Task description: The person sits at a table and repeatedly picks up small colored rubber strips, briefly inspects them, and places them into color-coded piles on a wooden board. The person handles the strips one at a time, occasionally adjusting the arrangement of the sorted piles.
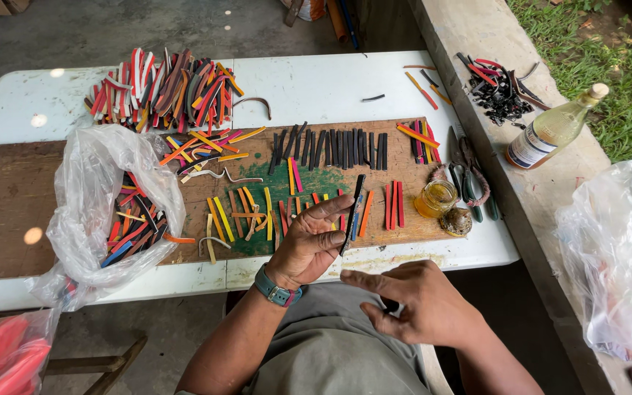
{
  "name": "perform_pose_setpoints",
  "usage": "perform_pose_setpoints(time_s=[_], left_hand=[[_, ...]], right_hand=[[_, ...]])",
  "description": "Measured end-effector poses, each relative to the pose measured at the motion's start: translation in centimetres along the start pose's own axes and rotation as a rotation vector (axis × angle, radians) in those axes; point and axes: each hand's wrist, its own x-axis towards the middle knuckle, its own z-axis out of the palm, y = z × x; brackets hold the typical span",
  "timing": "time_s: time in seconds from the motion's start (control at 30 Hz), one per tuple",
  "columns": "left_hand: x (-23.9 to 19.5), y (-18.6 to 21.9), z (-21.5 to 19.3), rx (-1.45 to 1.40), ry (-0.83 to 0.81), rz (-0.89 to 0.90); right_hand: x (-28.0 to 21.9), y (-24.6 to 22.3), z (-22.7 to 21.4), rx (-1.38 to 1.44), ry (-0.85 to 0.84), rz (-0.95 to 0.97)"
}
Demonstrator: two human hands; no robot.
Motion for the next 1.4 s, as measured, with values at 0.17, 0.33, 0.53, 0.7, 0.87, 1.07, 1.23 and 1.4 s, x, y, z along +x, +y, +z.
perform_pose_setpoints(time_s=[0.17, 0.33, 0.53, 0.7, 0.87, 1.07, 1.23, 1.4], left_hand=[[-0.3, 0.1, -0.3, -0.002, -0.021, 0.011], [-0.4, 0.3, -0.4, 0.017, 0.033, 0.017], [-1.1, 2.3, -3.3, 0.111, 0.062, 0.109], [0.7, 11.1, -9.7, 0.517, 0.375, 0.228], [5.1, 14.2, -17.0, 0.969, 0.688, -0.093], [8.6, 14.2, -24.1, 1.596, 0.598, -0.2], [10.1, 12.0, -26.3, 2.162, 0.692, 0.027], [8.9, 13.5, -21.9, 2.276, 0.72, 0.057]], right_hand=[[0.6, 0.0, 0.0, 0.05, -0.082, 0.37], [0.3, 1.0, 1.0, 0.104, -0.088, 0.195], [-1.5, 2.1, 1.5, 0.192, -0.102, 0.415], [-2.6, 4.3, 2.5, 0.196, -0.087, 0.458], [-5.1, 9.6, 6.2, 0.191, -0.144, 0.525], [-6.0, 15.8, 10.8, 0.346, -0.128, 0.623], [-4.5, 16.1, 10.3, 0.578, -0.011, 0.912], [-1.4, 13.9, 9.2, 0.879, 0.343, 0.678]])
